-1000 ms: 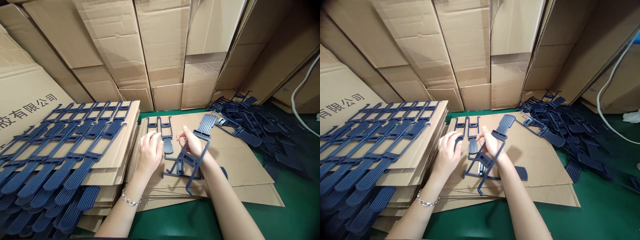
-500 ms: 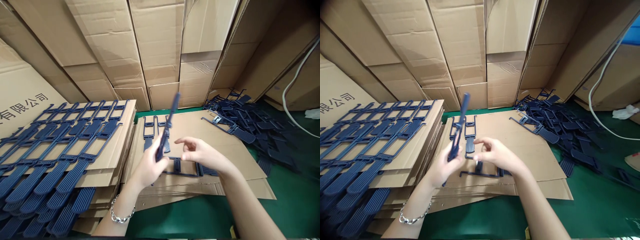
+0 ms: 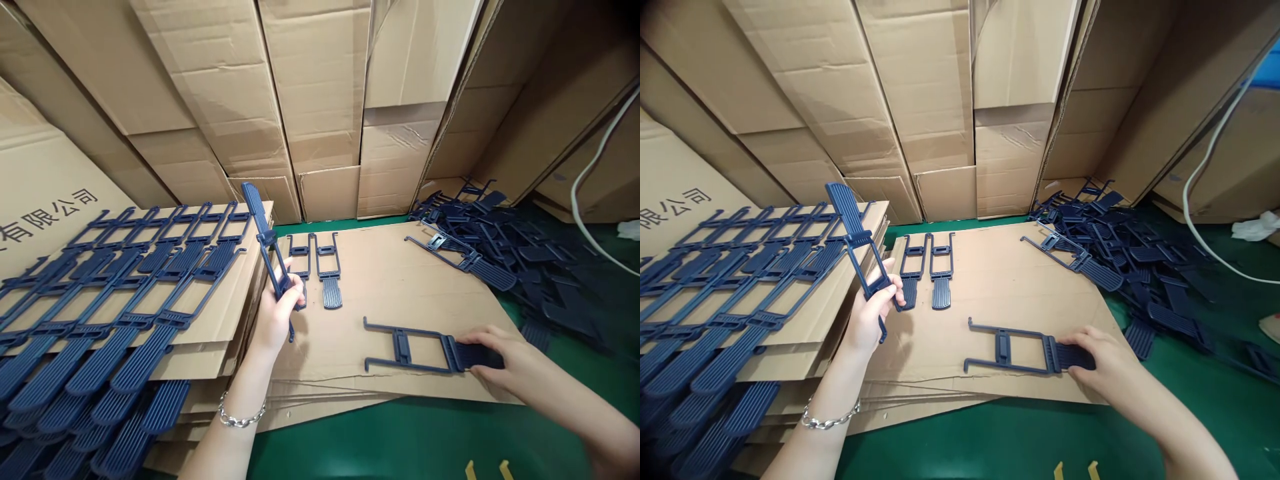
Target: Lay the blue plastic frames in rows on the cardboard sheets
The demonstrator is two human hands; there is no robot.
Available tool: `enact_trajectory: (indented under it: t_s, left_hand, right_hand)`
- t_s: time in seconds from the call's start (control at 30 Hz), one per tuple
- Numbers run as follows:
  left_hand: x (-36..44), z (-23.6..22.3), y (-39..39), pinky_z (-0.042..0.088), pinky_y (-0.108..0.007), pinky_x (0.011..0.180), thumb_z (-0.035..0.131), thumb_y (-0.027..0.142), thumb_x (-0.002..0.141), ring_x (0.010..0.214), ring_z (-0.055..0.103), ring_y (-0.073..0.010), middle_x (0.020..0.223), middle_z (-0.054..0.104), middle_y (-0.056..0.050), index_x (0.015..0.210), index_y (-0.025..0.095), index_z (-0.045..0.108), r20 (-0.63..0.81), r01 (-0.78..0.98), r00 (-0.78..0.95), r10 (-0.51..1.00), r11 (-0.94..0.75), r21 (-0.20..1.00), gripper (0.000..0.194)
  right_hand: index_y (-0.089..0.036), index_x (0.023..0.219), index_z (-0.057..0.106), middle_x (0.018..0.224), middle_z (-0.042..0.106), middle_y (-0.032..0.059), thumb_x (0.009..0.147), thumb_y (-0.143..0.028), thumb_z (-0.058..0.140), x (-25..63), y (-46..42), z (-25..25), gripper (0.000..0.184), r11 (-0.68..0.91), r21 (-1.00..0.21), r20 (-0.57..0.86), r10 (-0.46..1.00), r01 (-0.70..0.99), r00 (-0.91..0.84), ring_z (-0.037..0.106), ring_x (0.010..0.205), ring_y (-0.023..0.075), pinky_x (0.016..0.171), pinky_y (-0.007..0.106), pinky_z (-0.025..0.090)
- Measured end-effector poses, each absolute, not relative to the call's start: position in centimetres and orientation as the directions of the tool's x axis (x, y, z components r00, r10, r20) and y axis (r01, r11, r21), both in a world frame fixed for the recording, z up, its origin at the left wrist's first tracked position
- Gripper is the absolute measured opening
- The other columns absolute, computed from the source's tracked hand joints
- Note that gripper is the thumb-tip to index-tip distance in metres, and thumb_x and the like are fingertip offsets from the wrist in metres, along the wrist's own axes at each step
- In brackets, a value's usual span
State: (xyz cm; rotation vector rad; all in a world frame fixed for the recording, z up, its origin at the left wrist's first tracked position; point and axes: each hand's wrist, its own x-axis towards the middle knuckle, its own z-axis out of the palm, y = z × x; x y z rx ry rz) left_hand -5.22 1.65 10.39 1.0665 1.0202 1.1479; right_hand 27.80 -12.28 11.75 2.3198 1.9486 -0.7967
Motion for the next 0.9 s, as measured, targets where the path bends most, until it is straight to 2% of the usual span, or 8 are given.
enact_trajectory:
  t_s: [0.1, 0.2, 0.3, 0.4, 0.47, 0.53, 0.67, 0.9]
  left_hand:
    - [-5.5, 10.2, 1.8, 0.039, -0.023, 0.058, 0.051, 0.022, 0.072, 0.059, 0.044, -0.0084, 0.074, 0.046, 0.002, 0.106, 0.019, 0.043, -0.030, -0.070, 0.114, 0.993, 0.038, 0.997, 0.035]
    - [-5.8, 9.8, 2.0, 0.038, -0.023, 0.059, 0.050, 0.021, 0.072, 0.060, 0.045, -0.0087, 0.074, 0.047, 0.002, 0.104, 0.020, 0.044, -0.068, 0.083, 0.108, 0.992, 0.059, 0.995, 0.033]
    - [-6.0, 9.5, 2.3, 0.039, -0.025, 0.063, 0.051, 0.023, 0.071, 0.063, 0.048, -0.0106, 0.073, 0.048, 0.002, 0.102, 0.019, 0.046, -0.093, 0.250, 0.088, 0.992, 0.069, 0.966, 0.032]
    - [-5.9, 9.5, 2.5, 0.041, -0.027, 0.070, 0.051, 0.024, 0.070, 0.070, 0.052, -0.0138, 0.075, 0.052, 0.001, 0.100, 0.019, 0.047, -0.060, 0.400, 0.045, 0.997, 0.037, 0.916, 0.031]
    - [-5.8, 9.7, 2.5, 0.042, -0.030, 0.073, 0.051, 0.024, 0.068, 0.076, 0.054, -0.0169, 0.079, 0.056, -0.001, 0.101, 0.019, 0.047, -0.038, 0.524, 0.013, 0.999, 0.026, 0.852, 0.034]
    - [-5.7, 9.8, 2.5, 0.042, -0.032, 0.075, 0.053, 0.025, 0.066, 0.081, 0.056, -0.0201, 0.086, 0.058, -0.004, 0.103, 0.019, 0.047, -0.032, 0.627, -0.003, 0.999, 0.027, 0.779, 0.038]
    - [-5.7, 9.7, 2.5, 0.043, -0.032, 0.076, 0.052, 0.028, 0.068, 0.085, 0.056, -0.0212, 0.093, 0.060, -0.006, 0.105, 0.019, 0.046, -0.078, 0.634, -0.005, 0.997, 0.063, 0.771, 0.039]
    - [-5.8, 9.3, 2.5, 0.042, -0.030, 0.074, 0.052, 0.037, 0.071, 0.084, 0.056, -0.0195, 0.092, 0.060, -0.005, 0.102, 0.020, 0.047, -0.075, 0.548, -0.028, 0.997, 0.078, 0.833, 0.036]
  right_hand:
    - [-0.020, 0.089, 0.063, 0.098, 0.059, 0.0062, 0.057, -0.021, 0.050, 28.1, -11.4, 11.9, 0.034, -0.289, -0.243, -0.405, 0.898, 0.926, 0.174, 0.054, 0.093, 0.0231, 0.084, 0.036, 0.043]
    - [-0.018, 0.090, 0.062, 0.098, 0.059, 0.0068, 0.059, -0.021, 0.049, 26.6, -9.8, 12.3, 0.034, -0.343, -0.190, -0.437, 0.869, 0.920, 0.234, 0.056, 0.090, 0.0235, 0.080, 0.035, 0.044]
    - [-0.016, 0.106, 0.056, 0.100, 0.059, 0.0095, 0.062, -0.020, 0.047, 24.3, -8.0, 12.5, 0.045, -0.367, -0.153, -0.438, 0.857, 0.918, 0.270, 0.055, 0.093, 0.0242, 0.078, 0.032, 0.044]
    - [-0.013, 0.123, 0.041, 0.102, 0.058, 0.0113, 0.067, -0.022, 0.045, 22.4, -6.2, 12.2, 0.057, -0.357, -0.109, -0.412, 0.866, 0.928, 0.284, 0.054, 0.094, 0.0255, 0.075, 0.032, 0.043]
    - [-0.012, 0.120, 0.043, 0.102, 0.057, 0.0124, 0.069, -0.024, 0.042, 21.3, -5.0, 11.6, 0.052, -0.308, -0.101, -0.385, 0.889, 0.946, 0.248, 0.054, 0.091, 0.0259, 0.072, 0.032, 0.042]
    - [-0.012, 0.108, 0.050, 0.096, 0.058, 0.0128, 0.072, -0.027, 0.041, 20.3, -3.6, 10.8, 0.040, -0.275, -0.122, -0.373, 0.903, 0.954, 0.213, 0.055, 0.086, 0.0252, 0.067, 0.030, 0.041]
    - [-0.013, 0.086, 0.053, 0.080, 0.058, 0.0108, 0.073, -0.030, 0.042, 18.4, -0.6, 9.0, 0.023, -0.321, -0.149, -0.333, 0.907, 0.935, 0.258, 0.056, 0.073, 0.0218, 0.061, 0.027, 0.038]
    - [-0.012, 0.091, 0.050, 0.087, 0.051, 0.0109, 0.074, -0.030, 0.042, 15.7, 2.6, 7.5, 0.026, -0.316, -0.152, -0.240, 0.931, 0.936, 0.275, 0.053, 0.078, 0.0211, 0.063, 0.027, 0.039]
